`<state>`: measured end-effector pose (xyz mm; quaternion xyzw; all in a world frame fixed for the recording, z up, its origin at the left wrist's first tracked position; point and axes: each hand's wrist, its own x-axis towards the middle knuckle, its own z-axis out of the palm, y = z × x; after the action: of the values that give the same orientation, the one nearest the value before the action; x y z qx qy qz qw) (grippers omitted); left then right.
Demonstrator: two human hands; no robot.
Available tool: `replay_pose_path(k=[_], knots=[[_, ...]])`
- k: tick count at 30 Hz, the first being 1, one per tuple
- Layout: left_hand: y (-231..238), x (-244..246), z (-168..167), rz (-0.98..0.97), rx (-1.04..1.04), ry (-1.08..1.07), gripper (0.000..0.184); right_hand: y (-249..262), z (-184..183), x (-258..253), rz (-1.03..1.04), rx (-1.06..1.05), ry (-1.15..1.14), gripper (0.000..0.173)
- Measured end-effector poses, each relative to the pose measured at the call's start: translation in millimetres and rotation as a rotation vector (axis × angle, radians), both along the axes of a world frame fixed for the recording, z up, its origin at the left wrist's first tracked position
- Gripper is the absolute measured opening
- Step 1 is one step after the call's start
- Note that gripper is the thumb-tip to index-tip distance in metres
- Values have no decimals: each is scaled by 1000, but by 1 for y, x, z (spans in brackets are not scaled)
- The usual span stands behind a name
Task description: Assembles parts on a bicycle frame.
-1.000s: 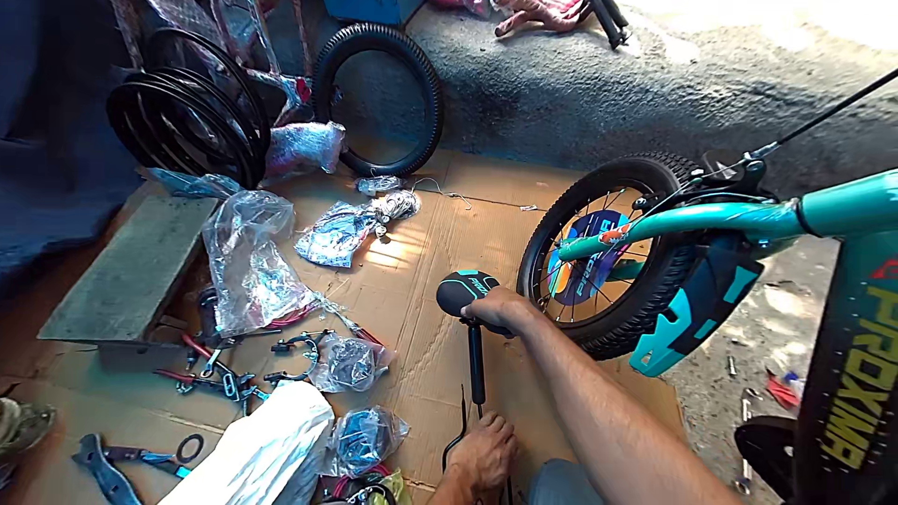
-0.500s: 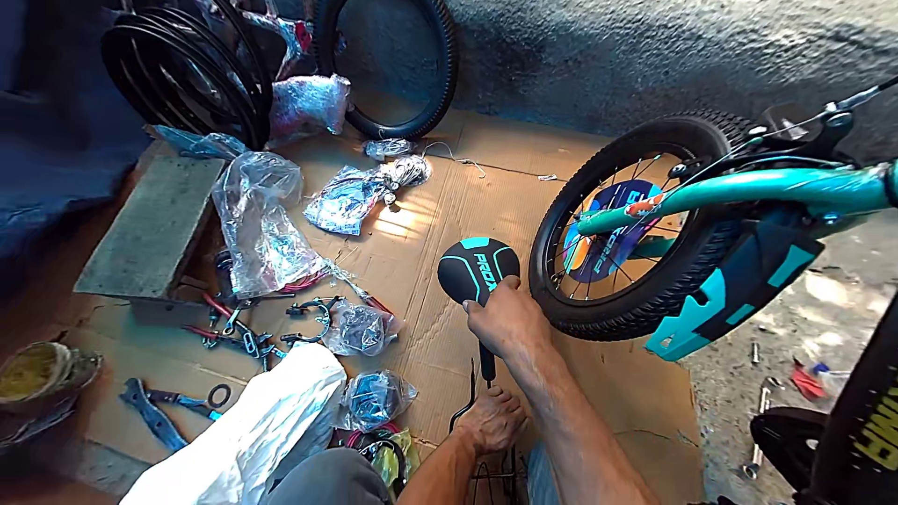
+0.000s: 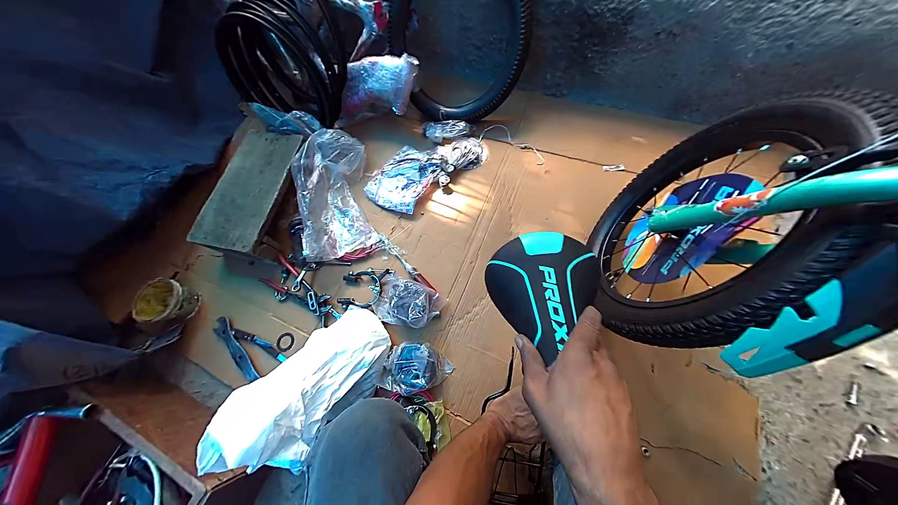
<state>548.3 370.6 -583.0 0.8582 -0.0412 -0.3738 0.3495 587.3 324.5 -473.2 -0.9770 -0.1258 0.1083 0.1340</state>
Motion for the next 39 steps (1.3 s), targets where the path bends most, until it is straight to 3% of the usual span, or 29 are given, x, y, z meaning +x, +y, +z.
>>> replay_pose_path(k=[2,3,5,6,8,11,16,22,27,39], knots=[[-12,-20,-85,143,-141,-302,39,-8,-1,-12,2,49,-73,95],[-16,-26,-107,203,-211,-343,38,-12,-1,-19,-5,67,-77,96],[-14,-27,-106,233,-294,-311,38,-15,1,-17,-19,66,-15,99],[-14,-26,-114,179,-266,-446,37,-9,1,-3,-17,43,39,98],[-18,-25,-140,-73,-75,-752,34,5,5,37,-38,-44,230,91],[-33,-4,-171,-184,45,-824,39,10,3,89,-44,-128,364,84],[-41,-10,-162,-256,77,-629,49,-4,-20,131,-80,-111,489,87],[-37,-27,-152,-346,131,-469,40,28,-15,174,-18,-50,492,68],[-39,-27,-155,-343,146,-472,41,41,0,171,-22,-71,473,70],[-39,-29,-163,-319,163,-467,39,33,-51,151,-42,-54,547,84]])
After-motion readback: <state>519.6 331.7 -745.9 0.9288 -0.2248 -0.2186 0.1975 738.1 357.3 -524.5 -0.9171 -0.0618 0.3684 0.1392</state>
